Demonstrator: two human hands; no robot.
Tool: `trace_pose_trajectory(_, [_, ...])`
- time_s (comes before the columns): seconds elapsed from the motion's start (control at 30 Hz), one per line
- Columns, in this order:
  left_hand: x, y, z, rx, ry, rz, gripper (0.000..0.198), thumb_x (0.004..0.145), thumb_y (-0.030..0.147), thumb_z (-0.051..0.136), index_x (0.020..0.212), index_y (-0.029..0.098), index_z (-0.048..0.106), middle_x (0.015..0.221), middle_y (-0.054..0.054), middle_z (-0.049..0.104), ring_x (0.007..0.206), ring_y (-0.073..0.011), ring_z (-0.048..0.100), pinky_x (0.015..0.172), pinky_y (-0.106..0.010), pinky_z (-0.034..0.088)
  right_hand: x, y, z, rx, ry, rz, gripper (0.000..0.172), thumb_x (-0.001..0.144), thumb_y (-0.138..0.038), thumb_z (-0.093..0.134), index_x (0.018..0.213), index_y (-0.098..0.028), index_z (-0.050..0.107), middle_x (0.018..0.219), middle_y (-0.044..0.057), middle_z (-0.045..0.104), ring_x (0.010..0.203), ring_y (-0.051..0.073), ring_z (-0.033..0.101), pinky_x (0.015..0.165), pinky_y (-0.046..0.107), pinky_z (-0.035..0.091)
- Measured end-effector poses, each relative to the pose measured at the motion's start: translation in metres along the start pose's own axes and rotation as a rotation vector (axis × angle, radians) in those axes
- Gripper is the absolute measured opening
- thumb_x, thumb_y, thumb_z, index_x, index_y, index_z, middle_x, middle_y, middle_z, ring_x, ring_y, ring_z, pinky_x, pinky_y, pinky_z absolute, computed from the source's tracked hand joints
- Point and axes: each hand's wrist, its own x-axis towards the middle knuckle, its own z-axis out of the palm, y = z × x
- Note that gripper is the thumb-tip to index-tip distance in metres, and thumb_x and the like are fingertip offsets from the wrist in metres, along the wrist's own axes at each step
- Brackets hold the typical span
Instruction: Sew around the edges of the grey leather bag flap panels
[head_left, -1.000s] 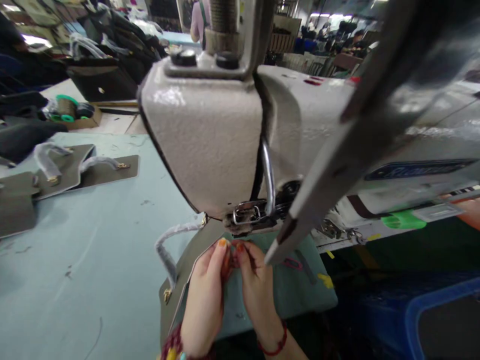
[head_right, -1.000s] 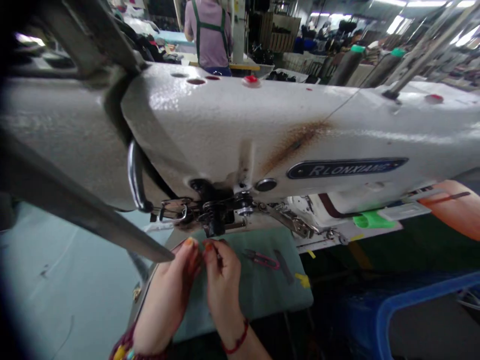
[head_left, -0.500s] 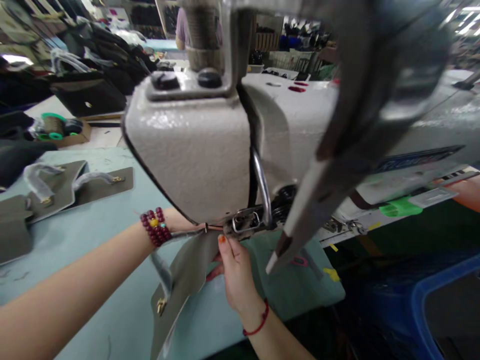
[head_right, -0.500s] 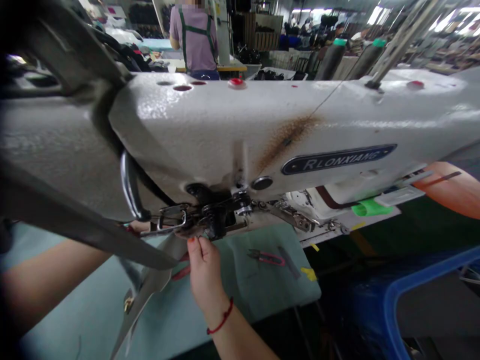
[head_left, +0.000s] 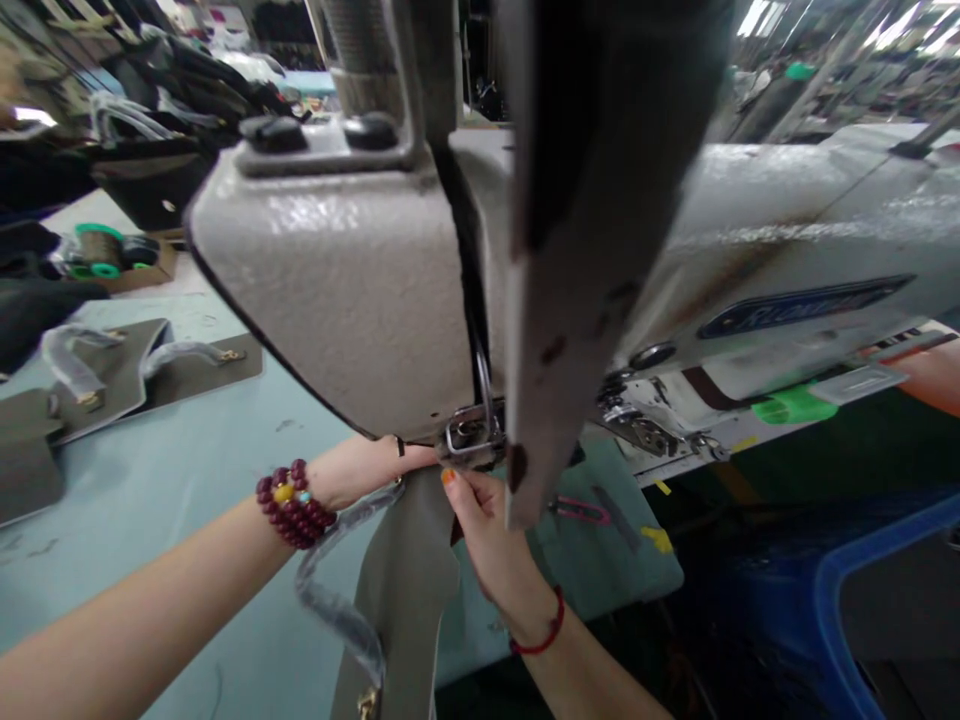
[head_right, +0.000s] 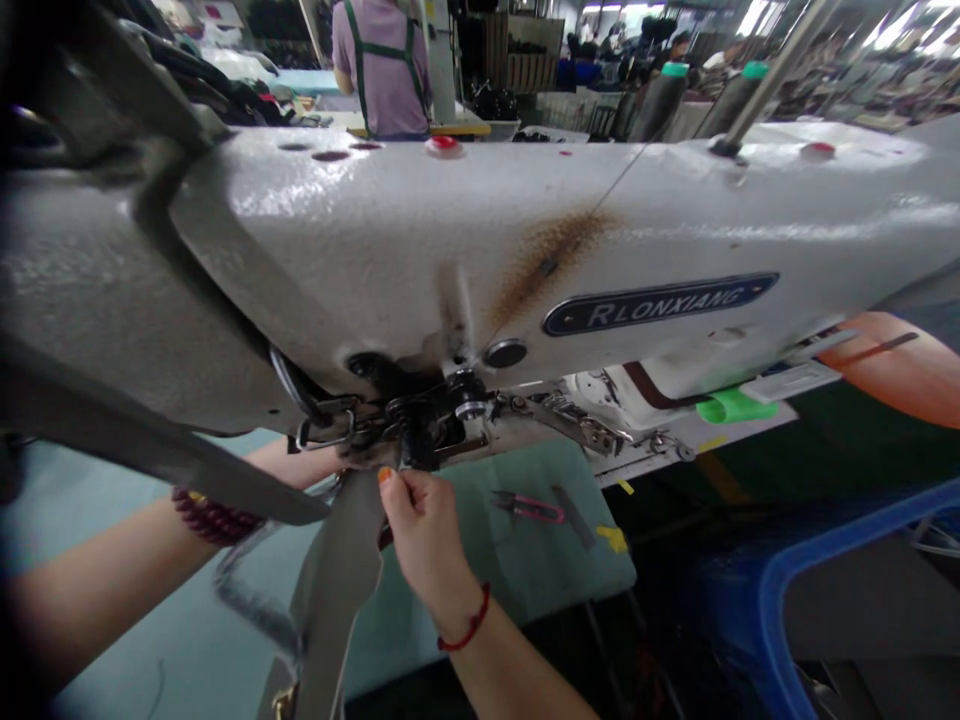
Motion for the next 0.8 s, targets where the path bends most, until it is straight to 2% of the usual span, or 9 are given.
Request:
trace_pose_trajectory(0.1, [-0.006,0.003,0.010,0.031,-0.045,-0.064,0.019,0.073,0.035,0.069,0.082,0.020,0.075,0.064,0.001,0.072,0.082,-0.0245,0.070,0.077,-0.029,0.055,0.002,-0.006,-0.012,-0.037,-0.057,-0.009,0.044,0.087,-0.047,0.052,0.054,-0.019,0.046,0.052,-0.003,0.041,0.053,0.011,0.042,0.048,0.022,0.031])
trace_pose_trajectory(0.23, [-0.013,0.022,0.029,-0.085,0.037,-0.085,0.024,0.080,0.036,0.065,0.093,0.020,0.075,0.093,-0.002,0.078,0.097,-0.0243,0.069,0.085,-0.030,0.055,0.003,-0.018,-0.030,-0.132,-0.124,-0.030,0.044,0.088,-0.047,0.053,0.053,-0.018,0.052,0.050,-0.003,0.043,0.058,0.014,0.048,0.051,0.022,0.034])
trace_pose_trajectory(0.33, [-0.014,0.025,0.039,-0.169,0.073,-0.108,0.026,0.081,0.036,0.066,0.099,0.019,0.074,0.107,-0.003,0.075,0.105,-0.0239,0.067,0.088,-0.030,0.054,0.005,-0.025,-0.039,-0.210,-0.120,-0.065,0.042,0.087,-0.045,0.055,0.054,-0.019,0.056,0.051,-0.002,0.048,0.062,0.016,0.052,0.052,0.022,0.036])
trace_pose_trajectory(0.5, [-0.013,0.003,0.042,-0.173,0.101,-0.112,0.031,0.083,0.041,0.065,0.103,0.018,0.070,0.102,-0.004,0.076,0.095,-0.0238,0.068,0.081,-0.031,0.055,0.013,-0.028,-0.047,-0.247,-0.164,-0.119,0.039,0.085,-0.044,0.059,0.055,-0.020,0.060,0.050,-0.002,0.050,0.063,0.017,0.054,0.051,0.023,0.037])
trace_pose_trajectory(0.57, [-0.021,-0.009,0.042,-0.107,0.171,-0.092,0.032,0.085,0.044,0.062,0.100,0.017,0.069,0.098,-0.005,0.075,0.095,-0.0250,0.067,0.084,-0.034,0.054,0.013,-0.029,-0.051,-0.239,-0.183,-0.093,0.035,0.083,-0.044,0.063,0.057,-0.020,0.061,0.051,-0.002,0.051,0.063,0.017,0.054,0.051,0.022,0.037])
trace_pose_trajectory(0.63, [-0.037,-0.024,0.047,-0.048,0.362,-0.075,0.034,0.086,0.045,0.059,0.106,0.018,0.066,0.108,-0.007,0.071,0.105,-0.0265,0.063,0.093,-0.038,0.050,0.007,-0.029,-0.056,-0.211,-0.212,-0.028,0.032,0.081,-0.042,0.066,0.060,-0.019,0.061,0.053,-0.003,0.053,0.062,0.015,0.054,0.051,0.021,0.037])
trace_pose_trajectory(0.7, [-0.059,-0.040,0.058,-0.062,0.534,-0.068,0.042,0.089,0.044,0.056,0.123,0.021,0.058,0.130,-0.009,0.060,0.119,-0.0272,0.056,0.102,-0.041,0.045,-0.005,-0.025,-0.057,-0.146,-0.257,0.068,0.032,0.081,-0.042,0.067,0.062,-0.017,0.061,0.055,-0.003,0.054,0.059,0.014,0.053,0.052,0.021,0.038])
trace_pose_trajectory(0.77, [-0.079,-0.053,0.076,-0.154,0.538,-0.086,0.056,0.088,0.044,0.056,0.140,0.025,0.043,0.144,-0.009,0.049,0.125,-0.0271,0.053,0.103,-0.040,0.046,-0.021,-0.016,-0.054,-0.037,-0.277,0.184,0.033,0.082,-0.045,0.066,0.065,-0.016,0.062,0.057,-0.002,0.056,0.058,0.013,0.053,0.052,0.021,0.039])
trace_pose_trajectory(0.8, [-0.086,-0.057,0.086,-0.200,0.524,-0.098,0.063,0.086,0.045,0.059,0.142,0.025,0.040,0.146,-0.010,0.048,0.125,-0.0279,0.054,0.101,-0.039,0.048,-0.029,-0.010,-0.051,0.027,-0.264,0.240,0.035,0.082,-0.047,0.064,0.068,-0.016,0.063,0.059,-0.001,0.057,0.057,0.013,0.053,0.053,0.021,0.039])
